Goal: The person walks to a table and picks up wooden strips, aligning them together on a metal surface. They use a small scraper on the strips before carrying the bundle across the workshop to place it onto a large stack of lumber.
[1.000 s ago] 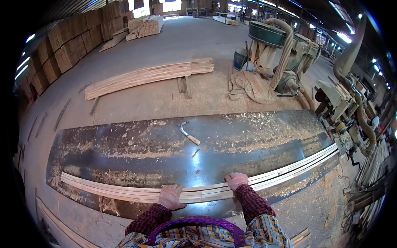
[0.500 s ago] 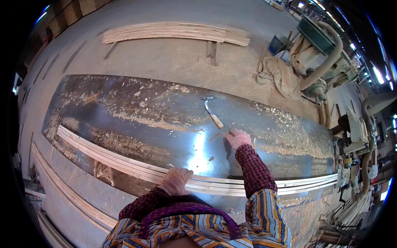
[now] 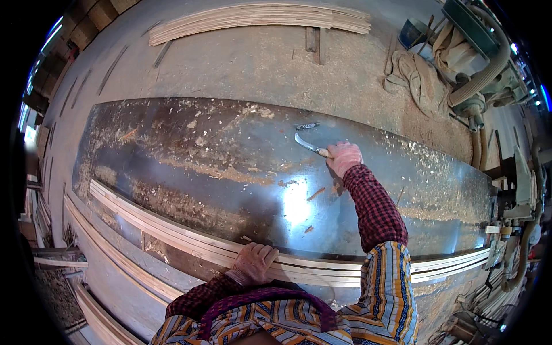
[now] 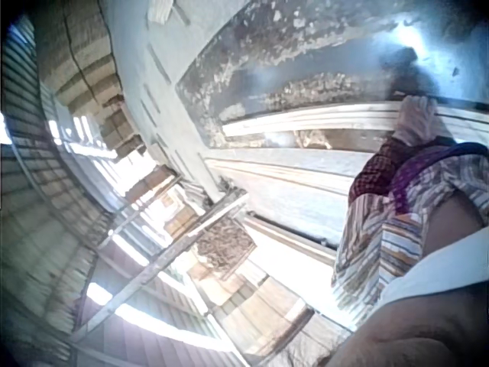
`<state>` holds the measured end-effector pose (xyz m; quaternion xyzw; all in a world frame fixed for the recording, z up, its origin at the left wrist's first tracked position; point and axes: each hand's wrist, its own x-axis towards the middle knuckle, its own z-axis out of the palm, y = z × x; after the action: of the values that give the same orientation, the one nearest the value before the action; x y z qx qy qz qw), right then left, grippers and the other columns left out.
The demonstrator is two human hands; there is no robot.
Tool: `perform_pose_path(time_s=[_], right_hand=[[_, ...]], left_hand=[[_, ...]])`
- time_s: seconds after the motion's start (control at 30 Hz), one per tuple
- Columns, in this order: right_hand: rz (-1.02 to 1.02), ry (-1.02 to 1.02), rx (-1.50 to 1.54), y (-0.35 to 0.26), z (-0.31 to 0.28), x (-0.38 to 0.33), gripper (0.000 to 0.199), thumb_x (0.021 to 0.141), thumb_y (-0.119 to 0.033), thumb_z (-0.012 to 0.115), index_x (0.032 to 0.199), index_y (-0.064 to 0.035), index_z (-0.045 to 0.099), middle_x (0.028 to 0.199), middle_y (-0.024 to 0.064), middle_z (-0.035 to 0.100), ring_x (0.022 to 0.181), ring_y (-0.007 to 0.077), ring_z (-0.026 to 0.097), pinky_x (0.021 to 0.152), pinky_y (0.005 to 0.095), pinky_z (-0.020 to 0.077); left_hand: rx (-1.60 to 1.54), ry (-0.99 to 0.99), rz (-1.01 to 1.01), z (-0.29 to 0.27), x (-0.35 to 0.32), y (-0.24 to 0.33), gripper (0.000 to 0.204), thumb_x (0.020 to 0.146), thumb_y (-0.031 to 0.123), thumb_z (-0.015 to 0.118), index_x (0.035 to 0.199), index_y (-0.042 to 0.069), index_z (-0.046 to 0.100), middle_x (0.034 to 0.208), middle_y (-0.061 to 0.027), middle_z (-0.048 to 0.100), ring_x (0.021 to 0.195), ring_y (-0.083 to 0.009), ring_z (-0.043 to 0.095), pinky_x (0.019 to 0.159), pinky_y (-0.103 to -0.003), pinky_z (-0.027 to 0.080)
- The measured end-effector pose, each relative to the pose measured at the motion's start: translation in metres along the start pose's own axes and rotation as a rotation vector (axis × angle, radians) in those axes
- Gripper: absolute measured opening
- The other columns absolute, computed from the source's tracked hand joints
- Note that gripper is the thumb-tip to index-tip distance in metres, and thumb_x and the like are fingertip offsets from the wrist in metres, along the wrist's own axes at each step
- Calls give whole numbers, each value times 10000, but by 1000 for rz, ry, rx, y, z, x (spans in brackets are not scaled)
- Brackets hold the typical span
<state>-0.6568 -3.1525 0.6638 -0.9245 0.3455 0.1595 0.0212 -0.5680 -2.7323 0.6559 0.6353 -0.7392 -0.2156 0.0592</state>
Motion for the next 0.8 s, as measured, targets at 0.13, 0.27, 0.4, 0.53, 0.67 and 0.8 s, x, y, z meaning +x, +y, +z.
perform_pose_path(time_s=[0.13,0.27,0.4,0.53,0.67,0.8], right_hand=[[21,204,134,-3,2,-24,427,872,-422,714,1186,-136,675,1193,117,691,1164,328,624,985,449,500],[-3,194,328,-29,6,-108,352,848,-369,665,1111,-136,697,1044,155,721,1036,370,678,904,474,550],[-45,157,614,-55,64,-224,440,861,-390,718,1171,-79,723,1059,170,730,1021,375,686,900,471,560],[-103,-16,469,-90,82,-311,725,764,-421,823,1377,-123,575,1264,127,678,1168,339,645,987,459,519],[-134,49,322,-97,81,-345,915,681,-404,858,1466,-127,479,1334,81,635,1243,296,600,1032,437,472],[-34,-18,325,-121,87,-342,970,591,-411,855,1449,-131,501,1205,88,654,1142,289,626,965,419,490]], left_hand=[[-16,43,-10,-3,0,0,862,746,625,730,1324,1,585,1230,-154,618,1176,-309,589,1055,-458,436],[-28,118,-19,-2,5,3,754,701,593,766,1200,47,622,1133,-123,633,1089,-298,617,980,-452,471],[-48,105,-73,-7,13,20,653,634,541,827,1063,96,617,984,-85,644,955,-299,649,871,-455,501],[78,103,-30,4,4,24,774,638,581,847,1201,108,609,1053,-82,654,1012,-300,637,906,-460,483],[256,16,-104,1,4,43,971,628,626,855,1375,79,559,1268,-124,635,1204,-286,598,1038,-453,432],[316,-65,-147,1,-1,41,1033,583,610,873,1385,58,530,1282,-146,620,1225,-310,581,1057,-450,424]])
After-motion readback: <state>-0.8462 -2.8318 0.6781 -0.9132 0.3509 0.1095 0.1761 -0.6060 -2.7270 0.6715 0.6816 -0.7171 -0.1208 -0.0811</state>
